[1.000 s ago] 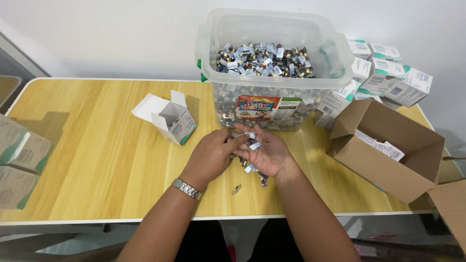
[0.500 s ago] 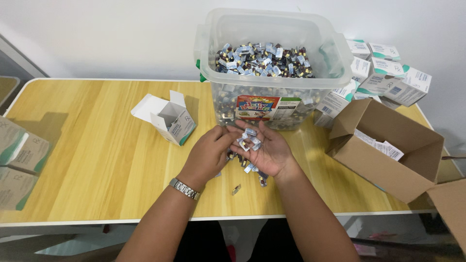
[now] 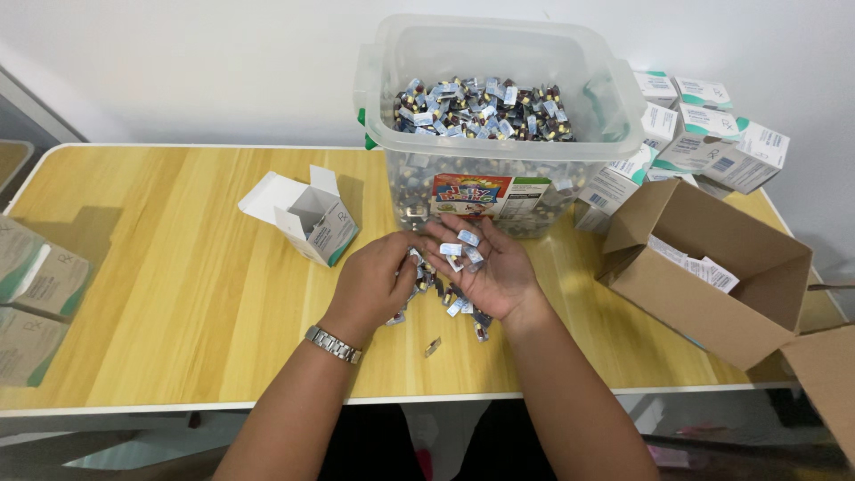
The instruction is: The person opens a small white box and pours wrapped candies onto a table. They then pick up the candies one by one, inspect them, and place them back into the box. The process is repeated for several candies.
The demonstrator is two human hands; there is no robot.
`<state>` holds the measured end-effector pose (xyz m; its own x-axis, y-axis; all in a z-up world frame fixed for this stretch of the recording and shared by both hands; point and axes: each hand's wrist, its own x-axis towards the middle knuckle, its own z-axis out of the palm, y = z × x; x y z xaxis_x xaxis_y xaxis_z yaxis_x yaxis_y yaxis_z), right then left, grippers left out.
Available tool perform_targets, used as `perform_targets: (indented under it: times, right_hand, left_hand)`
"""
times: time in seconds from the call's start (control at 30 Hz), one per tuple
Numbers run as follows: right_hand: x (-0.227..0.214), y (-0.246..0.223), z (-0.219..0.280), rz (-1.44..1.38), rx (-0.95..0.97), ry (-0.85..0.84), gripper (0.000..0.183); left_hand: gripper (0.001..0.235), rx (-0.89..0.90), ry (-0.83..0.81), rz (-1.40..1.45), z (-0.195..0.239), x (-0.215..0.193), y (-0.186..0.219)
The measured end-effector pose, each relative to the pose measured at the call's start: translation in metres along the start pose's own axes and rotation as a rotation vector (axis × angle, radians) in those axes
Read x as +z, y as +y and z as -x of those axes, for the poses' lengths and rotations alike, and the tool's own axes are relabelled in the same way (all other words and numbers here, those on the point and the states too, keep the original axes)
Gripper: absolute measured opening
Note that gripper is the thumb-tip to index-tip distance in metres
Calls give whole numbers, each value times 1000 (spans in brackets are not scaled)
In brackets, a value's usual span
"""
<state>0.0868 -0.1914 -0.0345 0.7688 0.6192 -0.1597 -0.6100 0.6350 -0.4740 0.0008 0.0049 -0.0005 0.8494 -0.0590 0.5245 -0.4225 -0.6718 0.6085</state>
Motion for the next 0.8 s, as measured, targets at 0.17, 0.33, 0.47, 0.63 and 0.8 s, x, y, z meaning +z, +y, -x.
perform_targets:
  times: [0.17,0.33,0.47,0.63,0.8]
  right_hand:
    - [-11,-2,0,-109,52,-29,51]
    - [11,6,1,-108,165,-263,24]
    - [60,17,-16,271,189,-217,27]
    - [135,38,-76,759,56,-144,27]
    - [165,63,-131,1368,-136,-29,28]
  left_hand:
    - [12,-21,-41,30,0,-2,-6]
    - [13,47,-51,-19,1,4,-19]
    - [15,12,-80,-16,4,11,-34]
    - [15,-24,-136,-145,4,18,-41]
    - [19,25,-112,-5,2,11,-36]
